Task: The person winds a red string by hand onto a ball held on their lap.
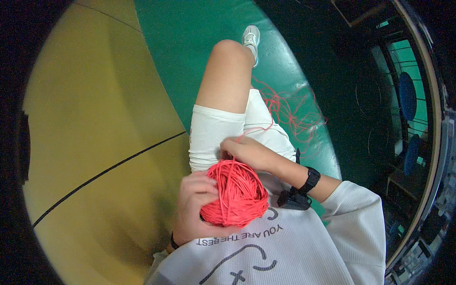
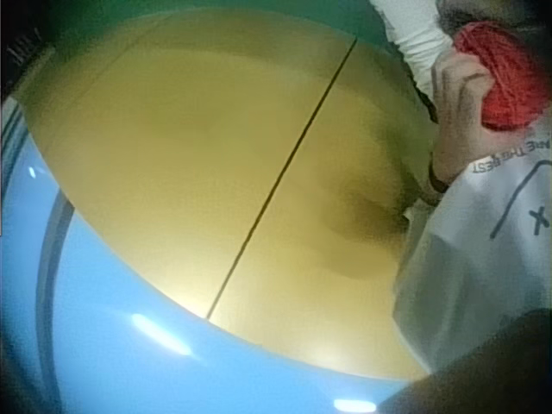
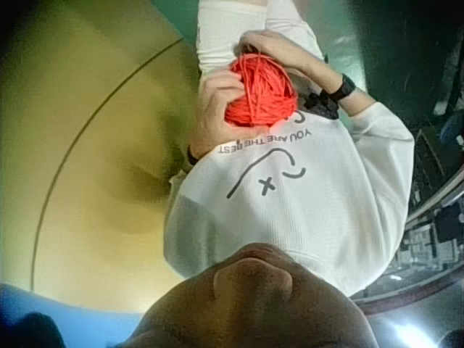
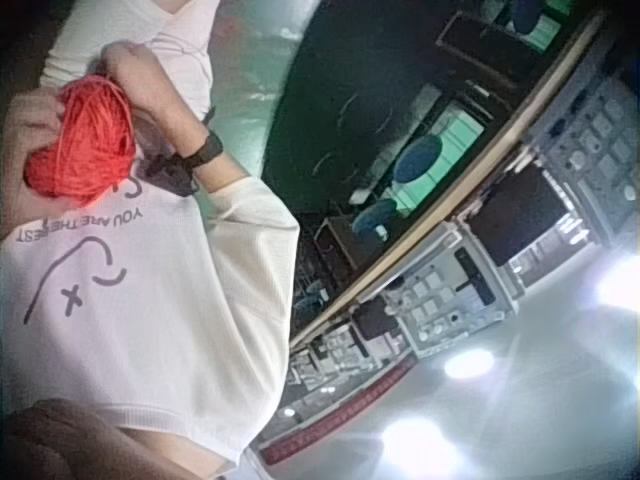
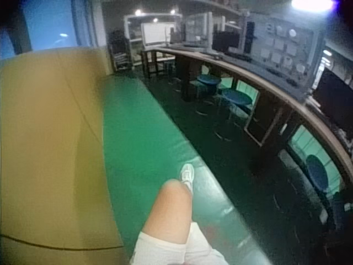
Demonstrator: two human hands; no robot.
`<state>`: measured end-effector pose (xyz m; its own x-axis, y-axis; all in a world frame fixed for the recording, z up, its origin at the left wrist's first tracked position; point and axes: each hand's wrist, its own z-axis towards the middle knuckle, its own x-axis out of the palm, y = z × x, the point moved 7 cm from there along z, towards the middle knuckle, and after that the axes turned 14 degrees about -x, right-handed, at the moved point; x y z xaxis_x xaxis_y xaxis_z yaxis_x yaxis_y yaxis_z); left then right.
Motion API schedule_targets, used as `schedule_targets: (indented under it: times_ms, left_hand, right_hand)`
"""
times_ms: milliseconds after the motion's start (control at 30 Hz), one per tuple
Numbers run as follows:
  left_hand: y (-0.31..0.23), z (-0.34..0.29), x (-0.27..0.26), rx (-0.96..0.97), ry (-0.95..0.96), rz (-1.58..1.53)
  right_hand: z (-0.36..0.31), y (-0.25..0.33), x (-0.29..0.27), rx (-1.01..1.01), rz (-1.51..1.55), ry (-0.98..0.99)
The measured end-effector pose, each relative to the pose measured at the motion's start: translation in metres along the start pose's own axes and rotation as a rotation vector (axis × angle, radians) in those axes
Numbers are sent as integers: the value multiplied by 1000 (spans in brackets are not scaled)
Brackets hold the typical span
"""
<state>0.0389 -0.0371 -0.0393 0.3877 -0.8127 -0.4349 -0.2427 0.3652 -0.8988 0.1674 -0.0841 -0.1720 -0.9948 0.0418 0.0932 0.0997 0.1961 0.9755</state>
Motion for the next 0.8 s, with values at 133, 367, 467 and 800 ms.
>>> schedule_targets:
  times_ms: [133, 367, 467, 800]
  left_hand:
    - [-2, -2, -1, 114, 9, -67]
    - [-23, 4, -2, 249, 68, -47]
    - [-12, 4, 5, 197, 0, 107]
    - [55, 14, 10, -500, 66, -250]
  right_hand:
    - [-11, 2, 13, 144, 208, 55]
    - [-7, 49, 8, 51, 228, -68]
    - [-7, 88, -8, -240, -191, -217]
    - [-11, 86, 2, -154, -48, -347]
